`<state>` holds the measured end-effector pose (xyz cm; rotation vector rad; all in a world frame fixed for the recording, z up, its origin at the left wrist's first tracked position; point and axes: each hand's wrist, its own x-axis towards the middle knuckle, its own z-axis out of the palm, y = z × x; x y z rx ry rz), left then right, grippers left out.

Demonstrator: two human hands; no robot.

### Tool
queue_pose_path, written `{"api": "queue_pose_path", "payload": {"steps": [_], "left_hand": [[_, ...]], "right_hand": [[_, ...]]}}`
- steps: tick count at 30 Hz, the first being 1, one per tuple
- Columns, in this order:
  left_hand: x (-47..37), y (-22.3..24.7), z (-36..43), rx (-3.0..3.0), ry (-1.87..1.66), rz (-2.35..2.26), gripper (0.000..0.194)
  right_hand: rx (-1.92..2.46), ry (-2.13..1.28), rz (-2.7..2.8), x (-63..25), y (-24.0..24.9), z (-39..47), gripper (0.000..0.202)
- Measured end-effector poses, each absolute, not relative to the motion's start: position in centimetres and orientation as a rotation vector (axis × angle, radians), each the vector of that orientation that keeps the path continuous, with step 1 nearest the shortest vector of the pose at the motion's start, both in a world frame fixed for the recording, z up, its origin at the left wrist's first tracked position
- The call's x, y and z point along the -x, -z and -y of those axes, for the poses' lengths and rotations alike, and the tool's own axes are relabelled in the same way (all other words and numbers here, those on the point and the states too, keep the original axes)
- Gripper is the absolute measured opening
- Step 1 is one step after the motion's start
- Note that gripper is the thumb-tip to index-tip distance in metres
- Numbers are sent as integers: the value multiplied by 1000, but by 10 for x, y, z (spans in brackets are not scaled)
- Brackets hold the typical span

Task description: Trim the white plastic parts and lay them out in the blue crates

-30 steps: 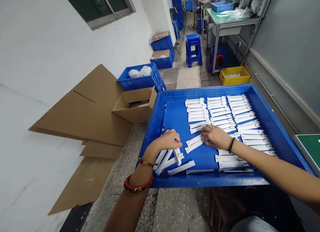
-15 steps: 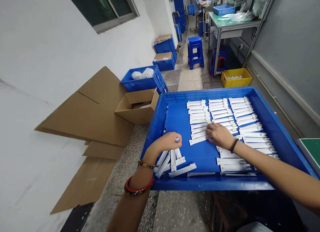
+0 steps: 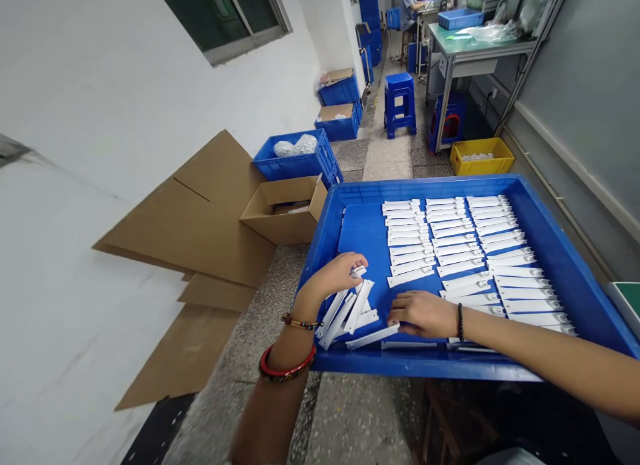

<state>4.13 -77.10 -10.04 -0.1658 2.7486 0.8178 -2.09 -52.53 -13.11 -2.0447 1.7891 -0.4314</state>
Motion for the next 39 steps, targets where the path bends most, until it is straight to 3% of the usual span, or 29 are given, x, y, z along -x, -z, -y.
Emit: {"api": "queue_pose_path", "payload": {"steps": [5, 12, 19, 24, 31, 35, 39], "left_hand": [[-42, 101, 771, 209, -727, -2815, 28], [-38, 83, 745, 73, -994, -2827, 20], [-32, 100, 716, -197, -1103, -2671, 11], [-32, 94, 721, -228, -974, -2698, 24], [-42, 85, 739, 63, -637, -2562, 18], [-38, 94, 727, -33, -753, -2525, 10], [-35, 94, 722, -81, -938, -2472, 19]], "right_hand": [[1965, 410, -1897, 39, 130, 517, 22], [1986, 363, -2058, 49, 121, 516, 21], [1938, 171, -2121, 56, 115, 512, 15], [1871, 157, -2103, 63, 116, 507, 9], [1857, 151, -2121, 59, 114, 508, 7], [1932, 177, -2119, 52, 115, 512, 33], [1937, 173, -2059, 52, 117, 512, 20]]}}
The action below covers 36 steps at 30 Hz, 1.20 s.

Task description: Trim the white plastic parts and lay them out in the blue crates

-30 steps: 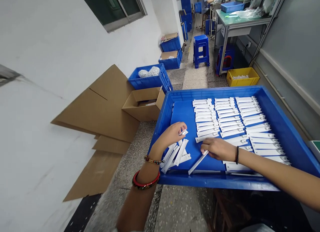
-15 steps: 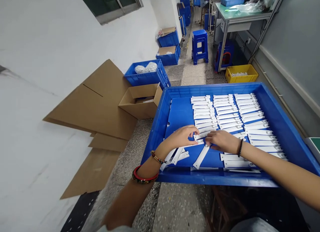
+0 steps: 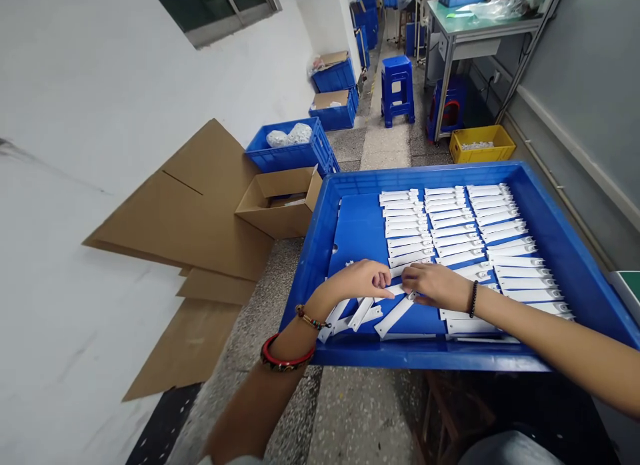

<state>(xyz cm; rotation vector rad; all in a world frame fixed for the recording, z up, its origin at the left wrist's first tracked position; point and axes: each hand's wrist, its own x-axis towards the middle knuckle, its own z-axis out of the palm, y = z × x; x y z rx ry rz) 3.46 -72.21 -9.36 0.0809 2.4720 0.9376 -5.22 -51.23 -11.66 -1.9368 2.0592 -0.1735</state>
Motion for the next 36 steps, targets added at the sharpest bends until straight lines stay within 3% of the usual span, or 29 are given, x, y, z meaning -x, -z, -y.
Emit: {"api": "queue_pose_path", "payload": {"steps": [7, 11, 18, 25, 36], "left_hand": [[-38, 86, 742, 197, -538, -2681, 28], [-37, 97, 741, 98, -604, -2534, 33], [-35, 109, 747, 79, -666, -2489, 15], [-32, 113, 750, 44, -638, -2478, 33], [-32, 103, 748, 14, -538, -2627, 12]], "right_hand": [[1905, 137, -2083, 57, 113, 508, 15], [1908, 125, -2075, 57, 114, 509, 8], [1880, 133, -2054, 59, 107, 508, 7], [1837, 31, -2093, 59, 91, 505, 14], [1755, -118, -2147, 59, 90, 504, 20]]}}
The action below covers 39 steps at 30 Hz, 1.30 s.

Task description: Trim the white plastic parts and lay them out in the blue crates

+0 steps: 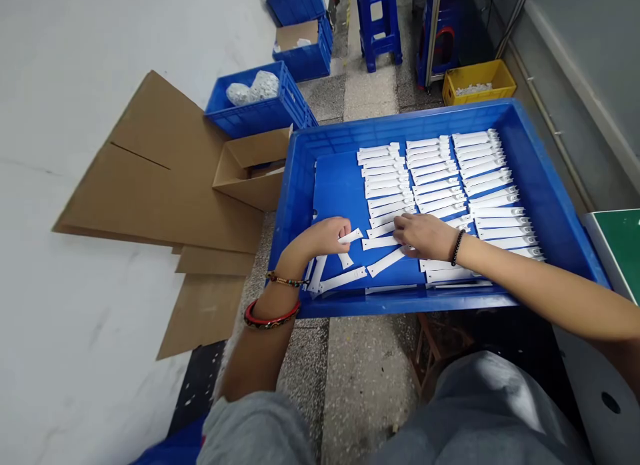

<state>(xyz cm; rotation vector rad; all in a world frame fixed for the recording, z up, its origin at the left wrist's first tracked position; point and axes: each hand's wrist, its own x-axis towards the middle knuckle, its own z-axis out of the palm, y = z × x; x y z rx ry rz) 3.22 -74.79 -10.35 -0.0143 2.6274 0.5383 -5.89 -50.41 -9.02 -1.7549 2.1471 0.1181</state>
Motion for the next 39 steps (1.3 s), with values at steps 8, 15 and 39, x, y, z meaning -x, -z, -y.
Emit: {"api": "queue_pose_path", "payload": {"steps": [8, 15, 39], "left_hand": [[-30, 104, 744, 59, -563, -2705, 11], [-29, 111, 750, 57, -540, -2726, 28], [-29, 105, 747, 95, -584, -2669, 15]], "right_hand": [[1745, -142, -2155, 57, 93, 504, 20], [1753, -101, -2145, 58, 94, 505, 34], [1794, -60, -2082, 62, 101, 506, 18]]}}
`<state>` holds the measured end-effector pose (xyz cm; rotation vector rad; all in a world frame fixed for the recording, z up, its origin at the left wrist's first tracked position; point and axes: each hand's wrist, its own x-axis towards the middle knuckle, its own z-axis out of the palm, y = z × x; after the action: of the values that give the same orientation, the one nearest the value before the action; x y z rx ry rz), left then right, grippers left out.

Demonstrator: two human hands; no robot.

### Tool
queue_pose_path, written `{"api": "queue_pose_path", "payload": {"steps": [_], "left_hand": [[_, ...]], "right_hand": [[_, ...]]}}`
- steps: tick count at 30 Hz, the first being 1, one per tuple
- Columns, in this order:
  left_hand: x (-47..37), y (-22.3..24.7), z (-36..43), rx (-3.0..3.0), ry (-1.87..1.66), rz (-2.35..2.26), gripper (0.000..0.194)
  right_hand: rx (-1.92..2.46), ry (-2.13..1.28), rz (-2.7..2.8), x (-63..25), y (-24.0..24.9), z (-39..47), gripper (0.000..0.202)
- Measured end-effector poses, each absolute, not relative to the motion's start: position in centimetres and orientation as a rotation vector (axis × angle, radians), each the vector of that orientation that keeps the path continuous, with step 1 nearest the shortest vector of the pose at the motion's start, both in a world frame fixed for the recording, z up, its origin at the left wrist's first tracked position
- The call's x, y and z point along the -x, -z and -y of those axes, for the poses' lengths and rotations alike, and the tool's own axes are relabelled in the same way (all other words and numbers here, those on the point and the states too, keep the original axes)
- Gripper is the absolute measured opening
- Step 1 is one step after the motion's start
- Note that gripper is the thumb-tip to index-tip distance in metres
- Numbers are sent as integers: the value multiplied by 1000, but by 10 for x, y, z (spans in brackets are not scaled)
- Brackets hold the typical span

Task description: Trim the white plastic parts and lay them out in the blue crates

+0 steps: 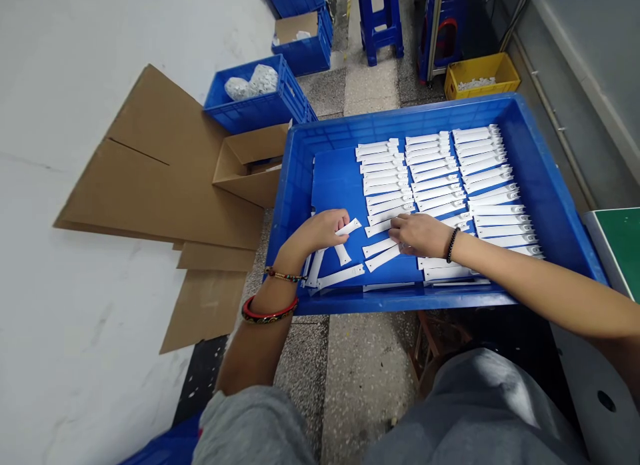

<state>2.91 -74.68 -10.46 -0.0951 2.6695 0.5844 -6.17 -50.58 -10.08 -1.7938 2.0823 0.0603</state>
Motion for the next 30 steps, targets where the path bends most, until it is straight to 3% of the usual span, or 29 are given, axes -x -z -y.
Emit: {"api": "queue_pose_path", "payload": {"steps": [22, 30], "left_hand": [[-27, 110, 751, 12, -653, -2713, 24], [-32, 109, 763, 106, -337, -2792, 41]], "right_hand": [[1745, -155, -2219, 63, 96, 505, 24], [1672, -179, -2284, 63, 92, 502, 34]]}}
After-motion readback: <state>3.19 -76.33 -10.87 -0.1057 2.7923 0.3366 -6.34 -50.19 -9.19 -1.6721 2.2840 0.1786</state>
